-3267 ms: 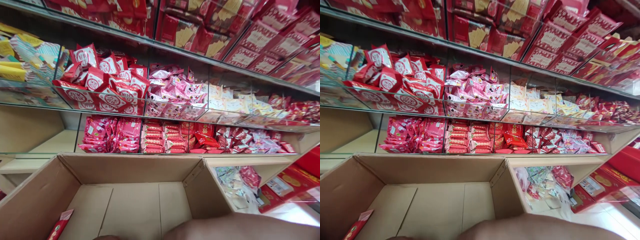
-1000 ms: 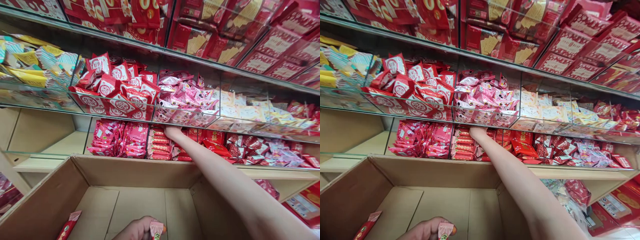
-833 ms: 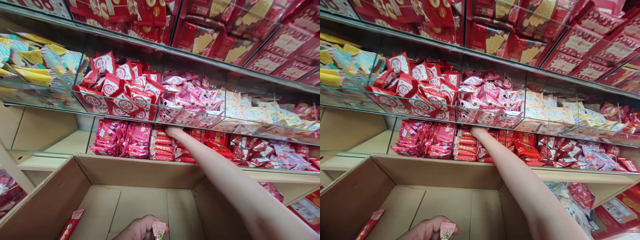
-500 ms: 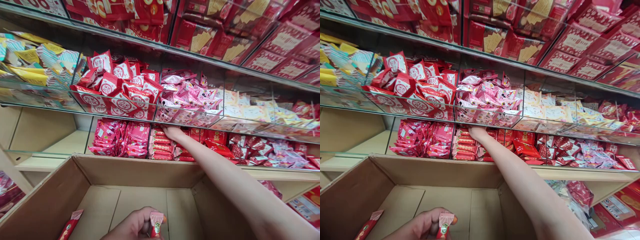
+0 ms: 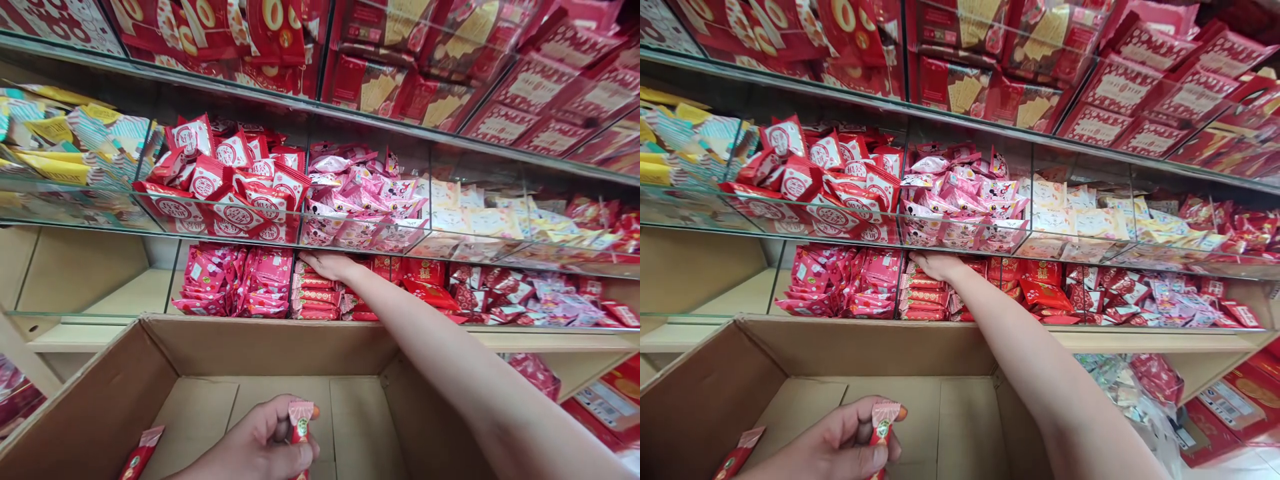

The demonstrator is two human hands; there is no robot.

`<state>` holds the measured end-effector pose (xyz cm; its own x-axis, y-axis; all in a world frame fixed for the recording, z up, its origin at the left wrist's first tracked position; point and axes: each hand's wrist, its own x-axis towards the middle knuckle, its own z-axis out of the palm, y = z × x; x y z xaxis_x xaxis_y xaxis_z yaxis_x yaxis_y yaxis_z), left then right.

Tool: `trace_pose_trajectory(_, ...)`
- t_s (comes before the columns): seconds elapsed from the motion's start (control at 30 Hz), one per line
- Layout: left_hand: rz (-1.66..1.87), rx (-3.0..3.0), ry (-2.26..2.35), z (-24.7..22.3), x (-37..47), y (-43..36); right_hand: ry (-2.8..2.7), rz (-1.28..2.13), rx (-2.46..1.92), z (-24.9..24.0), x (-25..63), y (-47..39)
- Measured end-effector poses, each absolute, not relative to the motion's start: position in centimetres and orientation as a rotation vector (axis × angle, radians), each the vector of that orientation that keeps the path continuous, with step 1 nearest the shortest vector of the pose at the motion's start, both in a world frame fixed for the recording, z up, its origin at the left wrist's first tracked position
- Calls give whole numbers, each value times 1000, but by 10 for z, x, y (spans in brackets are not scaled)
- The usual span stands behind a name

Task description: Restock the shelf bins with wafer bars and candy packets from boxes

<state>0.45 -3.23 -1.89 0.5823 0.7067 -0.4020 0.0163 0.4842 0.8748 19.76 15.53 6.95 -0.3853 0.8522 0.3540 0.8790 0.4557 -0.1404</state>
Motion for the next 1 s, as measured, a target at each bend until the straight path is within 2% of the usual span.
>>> trace_pose_trajectory(0.17, 707, 866, 920, -4, 1, -23, -2284, -141, -1376, 67, 210, 118)
trace_pose_trajectory(0.3, 853, 820, 924, 9, -2, -17, -2303, -187, -1011, 55, 214, 47)
trace_pose_trajectory(0.37, 905, 813, 907, 13, -2, -15, -2266, 10, -988, 47, 207, 10)
trace_pose_trajectory(0.47, 934, 825, 848, 17, -1, -16, -2058, 576, -1189, 32, 190, -27)
trace_pose_trajectory(0.53, 932, 836, 845, 17, -1, -17, -1960, 823, -1235, 23, 182, -36)
trace_pose_trajectory(0.7, 907, 866, 840, 19, -2, -20, -1866, 960, -1242, 15, 186, -36)
trace_pose_trajectory(0.8, 883, 917, 858, 20, 0, -22, -1949, 847, -1235, 15, 190, -38)
trace_pose_trajectory(1.0, 857, 956, 1025, 16, 2, -26, -2394, 10, -1072, 19, 199, -34)
